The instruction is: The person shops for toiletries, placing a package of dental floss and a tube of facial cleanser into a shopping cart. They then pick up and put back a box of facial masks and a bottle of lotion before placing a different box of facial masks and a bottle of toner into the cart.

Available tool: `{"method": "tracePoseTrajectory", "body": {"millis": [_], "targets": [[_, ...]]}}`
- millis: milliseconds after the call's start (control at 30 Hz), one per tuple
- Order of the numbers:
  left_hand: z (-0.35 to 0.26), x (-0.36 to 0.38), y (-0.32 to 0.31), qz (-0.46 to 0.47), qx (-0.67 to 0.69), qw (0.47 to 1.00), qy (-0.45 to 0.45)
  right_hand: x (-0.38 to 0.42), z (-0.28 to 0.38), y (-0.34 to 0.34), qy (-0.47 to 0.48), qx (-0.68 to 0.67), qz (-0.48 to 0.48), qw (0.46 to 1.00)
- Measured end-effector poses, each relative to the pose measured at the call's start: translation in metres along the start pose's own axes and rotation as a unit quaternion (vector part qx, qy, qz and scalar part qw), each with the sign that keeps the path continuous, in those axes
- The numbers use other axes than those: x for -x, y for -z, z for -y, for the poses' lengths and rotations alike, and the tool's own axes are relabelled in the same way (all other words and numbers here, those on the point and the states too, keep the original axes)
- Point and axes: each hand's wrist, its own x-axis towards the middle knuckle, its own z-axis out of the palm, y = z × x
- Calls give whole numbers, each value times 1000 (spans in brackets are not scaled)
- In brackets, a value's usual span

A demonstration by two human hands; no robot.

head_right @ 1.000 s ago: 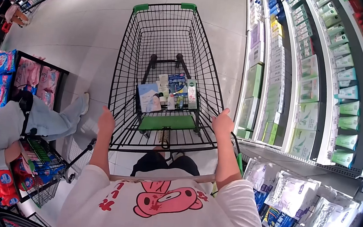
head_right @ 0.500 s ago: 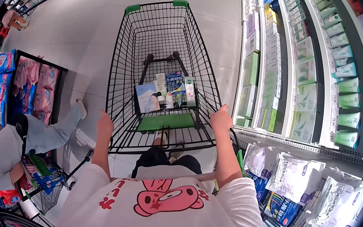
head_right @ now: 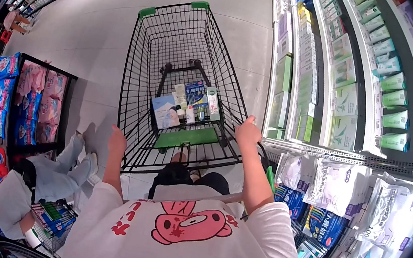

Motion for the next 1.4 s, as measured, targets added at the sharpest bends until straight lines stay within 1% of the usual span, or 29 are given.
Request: {"method": "tracePoseTrajectory", "body": {"millis": [67,133,267,367,467,567,667,767,933,1067,1267,1400], "targets": [[0,6,7,-10,-12,1000,-20,4,1,0,-2,-5,1,1000],[7,5,2,-10,-11,1000,-21,8,1,-2,0,-5,3,1000],[11,12,2,-17,-4,1000,-16,17,2,-4,8,-7,-5,1000],[11,16,11,-5,3,1000,-13,20,6,-5,15,-14,-5,1000],[13,13,12,-13,-9,1000,10,18,10,-6,21,-23,-8,1000],[21,5,4,-23,9,1000,-4,21,12,-8,26,-28,-16,999],[11,1,21,-11,8,1000,7,15,19,-4,25,-23,-19,999],[11,-14,26,-11,-1,1000,-5,9,28,-1,20,-27,-16,999],[3,-40,36,-5,-6,1000,3,-5,45,10,1,-25,-3,1000],[-5,-63,44,-1,-6,1000,6,-20,59,21,1,-44,-4,999],[-17,-99,57,-3,4,1000,-2,-47,82,32,0,-35,-11,999],[-27,-126,71,15,-1,1000,-10,-68,98,39,-9,-23,10,1000]]}}
